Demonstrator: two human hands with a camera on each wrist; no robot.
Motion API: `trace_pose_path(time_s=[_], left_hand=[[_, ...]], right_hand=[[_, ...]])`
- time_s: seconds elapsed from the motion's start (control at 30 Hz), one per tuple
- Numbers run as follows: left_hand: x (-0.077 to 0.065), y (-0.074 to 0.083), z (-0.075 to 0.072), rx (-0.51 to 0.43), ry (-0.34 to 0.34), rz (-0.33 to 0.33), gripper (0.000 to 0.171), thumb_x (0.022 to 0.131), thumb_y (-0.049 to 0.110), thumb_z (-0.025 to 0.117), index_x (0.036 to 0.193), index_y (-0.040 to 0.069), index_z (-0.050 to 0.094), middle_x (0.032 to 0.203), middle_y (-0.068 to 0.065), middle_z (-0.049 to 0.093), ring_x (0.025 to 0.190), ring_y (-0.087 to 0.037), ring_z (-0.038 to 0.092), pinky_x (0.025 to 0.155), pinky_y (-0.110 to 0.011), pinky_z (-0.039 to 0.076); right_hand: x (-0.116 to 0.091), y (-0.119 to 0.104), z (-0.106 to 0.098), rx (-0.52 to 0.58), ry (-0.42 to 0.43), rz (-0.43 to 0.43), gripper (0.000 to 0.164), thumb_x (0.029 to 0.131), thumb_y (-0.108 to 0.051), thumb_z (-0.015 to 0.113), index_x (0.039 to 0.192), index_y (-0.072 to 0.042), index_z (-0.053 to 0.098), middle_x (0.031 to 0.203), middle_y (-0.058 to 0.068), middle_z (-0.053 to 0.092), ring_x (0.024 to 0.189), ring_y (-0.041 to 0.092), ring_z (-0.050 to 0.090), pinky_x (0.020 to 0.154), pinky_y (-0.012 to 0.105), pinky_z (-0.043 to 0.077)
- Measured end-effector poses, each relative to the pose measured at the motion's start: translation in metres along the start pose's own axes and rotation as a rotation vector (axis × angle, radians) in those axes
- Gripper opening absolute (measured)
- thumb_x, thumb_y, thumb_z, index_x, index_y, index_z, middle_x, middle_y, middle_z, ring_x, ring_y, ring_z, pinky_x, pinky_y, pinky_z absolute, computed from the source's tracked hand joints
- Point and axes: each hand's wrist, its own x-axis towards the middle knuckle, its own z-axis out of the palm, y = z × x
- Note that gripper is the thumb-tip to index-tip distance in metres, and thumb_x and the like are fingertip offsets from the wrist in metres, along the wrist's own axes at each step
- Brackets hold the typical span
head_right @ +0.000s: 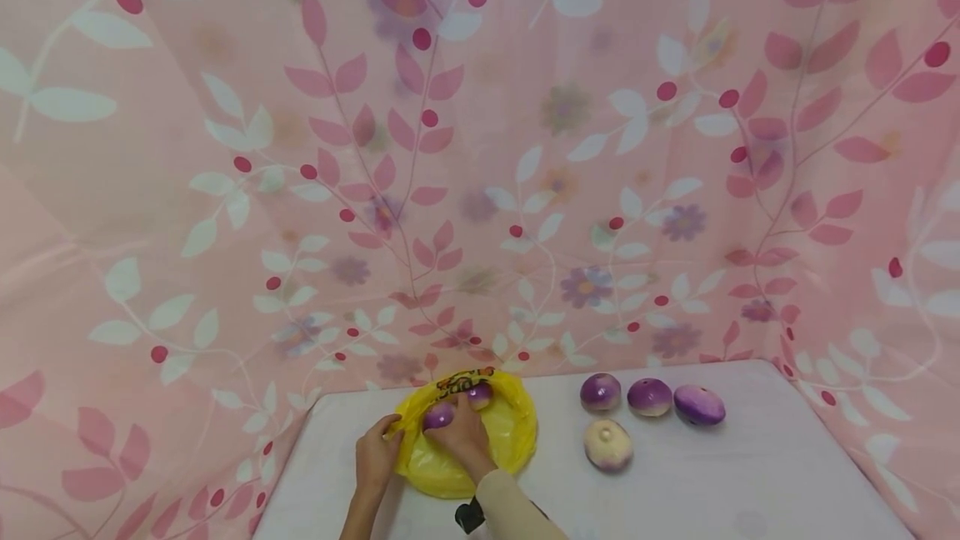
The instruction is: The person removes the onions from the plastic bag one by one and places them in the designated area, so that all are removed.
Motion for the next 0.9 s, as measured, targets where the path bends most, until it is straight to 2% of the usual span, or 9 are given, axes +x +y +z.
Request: trace_pose_path(time_s=[0.2, 0.3, 0.4, 0.47, 0.77, 0.9], left_hand=[[0.0, -0.002, 0.001, 0.01, 0.0, 0.002, 0.023, 0.081, -0.005, 0.075, 0.103, 0.0, 0.073, 0.102, -0.019, 0.072, 0.1, -0.039, 0.067, 0.088, -0.052, 0.052], [-0.001, -0.001, 0.0, 0.014, 0.008, 0.018, 0.023, 0.081, -0.006, 0.075, 0.102, 0.0, 0.073, 0.101, -0.018, 0.072, 0.098, -0.038, 0.067, 0.087, -0.052, 0.053], [-0.001, 0.0, -0.001, 0.016, 0.019, 0.041, 0.023, 0.079, -0.007, 0.075, 0.102, 0.0, 0.073, 0.099, -0.017, 0.073, 0.096, -0.038, 0.068, 0.085, -0.052, 0.053], [-0.001, 0.0, -0.001, 0.018, 0.023, 0.054, 0.023, 0.079, -0.007, 0.075, 0.101, 0.0, 0.073, 0.098, -0.017, 0.073, 0.095, -0.038, 0.068, 0.084, -0.052, 0.053], [-0.001, 0.001, -0.002, 0.027, 0.028, 0.038, 0.023, 0.079, -0.007, 0.076, 0.101, -0.001, 0.073, 0.099, -0.017, 0.073, 0.096, -0.038, 0.068, 0.085, -0.052, 0.053], [0.0, 0.003, -0.002, 0.029, 0.012, 0.024, 0.023, 0.08, -0.007, 0.075, 0.102, -0.001, 0.073, 0.101, -0.018, 0.072, 0.097, -0.038, 0.068, 0.087, -0.053, 0.052]], right_hand=[[-0.002, 0.005, -0.008, -0.017, -0.047, -0.052, 0.07, 0.071, -0.024, 0.09, 0.128, -0.008, 0.051, 0.118, 0.015, 0.061, 0.099, 0.031, 0.061, 0.088, 0.049, 0.053], [-0.004, 0.008, -0.014, 0.009, -0.094, -0.07, 0.07, 0.071, -0.024, 0.09, 0.126, -0.008, 0.05, 0.112, 0.014, 0.061, 0.087, 0.027, 0.06, 0.074, 0.043, 0.056], [-0.005, 0.011, -0.019, 0.032, -0.14, -0.068, 0.072, 0.071, -0.025, 0.089, 0.128, -0.008, 0.049, 0.11, 0.015, 0.061, 0.076, 0.023, 0.058, 0.06, 0.036, 0.054], [-0.006, 0.011, -0.024, 0.032, -0.167, -0.061, 0.074, 0.071, -0.027, 0.089, 0.13, -0.009, 0.049, 0.109, 0.015, 0.061, 0.071, 0.022, 0.057, 0.055, 0.034, 0.051], [-0.012, 0.003, -0.054, 0.047, -0.258, -0.073, 0.067, 0.073, -0.031, 0.088, 0.126, -0.013, 0.051, 0.097, 0.009, 0.062, 0.065, 0.022, 0.061, 0.054, 0.038, 0.053], [-0.013, 0.0, -0.069, 0.066, -0.292, -0.089, 0.063, 0.073, -0.031, 0.088, 0.123, -0.015, 0.052, 0.108, 0.009, 0.061, 0.066, 0.023, 0.063, 0.055, 0.039, 0.053]])
